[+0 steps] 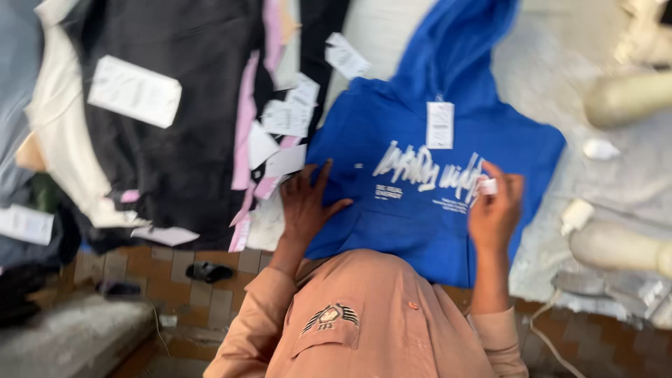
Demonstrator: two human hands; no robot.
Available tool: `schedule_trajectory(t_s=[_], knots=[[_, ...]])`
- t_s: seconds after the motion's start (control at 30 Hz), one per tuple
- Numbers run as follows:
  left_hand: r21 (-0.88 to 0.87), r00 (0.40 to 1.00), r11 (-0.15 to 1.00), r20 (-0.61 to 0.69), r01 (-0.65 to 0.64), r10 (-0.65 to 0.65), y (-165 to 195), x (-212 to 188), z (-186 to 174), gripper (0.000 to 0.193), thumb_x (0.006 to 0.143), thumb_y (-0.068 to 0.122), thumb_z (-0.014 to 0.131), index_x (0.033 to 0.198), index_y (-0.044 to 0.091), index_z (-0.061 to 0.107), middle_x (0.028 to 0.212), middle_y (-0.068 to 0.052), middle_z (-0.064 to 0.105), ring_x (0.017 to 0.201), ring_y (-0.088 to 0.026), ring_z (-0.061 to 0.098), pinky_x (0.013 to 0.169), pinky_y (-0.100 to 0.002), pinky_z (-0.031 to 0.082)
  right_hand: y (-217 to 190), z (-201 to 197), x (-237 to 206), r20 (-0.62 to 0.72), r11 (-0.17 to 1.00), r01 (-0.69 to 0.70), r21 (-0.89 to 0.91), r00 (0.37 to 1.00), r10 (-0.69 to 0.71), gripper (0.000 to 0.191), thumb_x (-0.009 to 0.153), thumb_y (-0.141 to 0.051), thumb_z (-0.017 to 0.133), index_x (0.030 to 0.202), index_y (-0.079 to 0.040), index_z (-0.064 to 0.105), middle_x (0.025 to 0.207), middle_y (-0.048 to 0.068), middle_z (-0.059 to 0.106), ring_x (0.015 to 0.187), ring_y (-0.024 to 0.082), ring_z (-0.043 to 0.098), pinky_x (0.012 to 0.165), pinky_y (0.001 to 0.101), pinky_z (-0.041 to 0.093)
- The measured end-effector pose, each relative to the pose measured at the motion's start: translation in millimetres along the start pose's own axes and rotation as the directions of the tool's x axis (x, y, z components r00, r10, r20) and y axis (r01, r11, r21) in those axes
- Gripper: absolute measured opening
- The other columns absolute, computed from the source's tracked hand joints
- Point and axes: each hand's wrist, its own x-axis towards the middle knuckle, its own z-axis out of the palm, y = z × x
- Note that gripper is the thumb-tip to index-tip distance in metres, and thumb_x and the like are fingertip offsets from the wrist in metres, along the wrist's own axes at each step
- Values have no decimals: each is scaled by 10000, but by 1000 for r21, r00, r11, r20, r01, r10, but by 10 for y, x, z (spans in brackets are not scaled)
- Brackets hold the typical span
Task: The person applies a white liquid from a small bottle onto a blue hoodie and scrubs the area with a toothbrush. They repeat this process on different parts of the hoodie, including the sleeve and body, then fold the hoodie and place it on a stack of other garments.
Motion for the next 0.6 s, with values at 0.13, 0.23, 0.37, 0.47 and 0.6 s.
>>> schedule_trajectory(t_s=[0.13, 0.23, 0.37, 0.47, 0.6], knots=[[17, 995, 997, -65, 81, -79, 104, -43, -21, 912, 846, 748, 670, 1558, 218, 461, 1398, -107, 510, 1195, -341, 520, 1022, -573, 389, -676, 482, -113, 417, 984, 92, 149, 897, -147, 404, 957, -228, 555, 1333, -106, 642, 1117, 103, 633, 918, 301, 660, 751, 387, 505], [5, 989, 993, -87, 117, -116, 137, -53, -38, 928, 821, 735, 695, 1563, 233, 453, 1432, -96, 496, 1251, -330, 496, 1056, -584, 362, -890, 787, -134, 509, 969, 212, 124, 825, -245, 308, 978, -136, 592, 1269, -112, 691, 990, 94, 627, 900, 290, 656, 795, 374, 499], [-4, 986, 989, -79, 147, -147, 112, -50, -22, 1002, 718, 734, 746, 1547, 253, 452, 1440, -84, 479, 1297, -330, 460, 1074, -608, 325, -924, 1042, -72, 581, 938, 259, 229, 737, -345, 378, 919, -66, 679, 1295, -96, 703, 912, 131, 602, 768, 283, 631, 695, 372, 494], [4, 986, 987, -41, 159, -159, 109, -41, -1, 1047, 675, 701, 783, 1559, 249, 450, 1452, -87, 469, 1309, -333, 441, 1096, -607, 313, -920, 1143, 13, 635, 929, 157, 335, 691, -346, 356, 855, -61, 709, 1208, -100, 725, 892, 79, 659, 779, 217, 695, 682, 331, 535], [-21, 985, 986, -38, 166, -167, 121, -15, 7, 1098, 655, 721, 809, 1560, 219, 442, 1468, -99, 462, 1303, -344, 437, 1089, -612, 308, -941, 1226, 84, 452, 967, 198, 160, 856, -250, 170, 867, -46, 765, 1016, -114, 814, 850, 79, 681, 709, 231, 665, 653, 342, 519]])
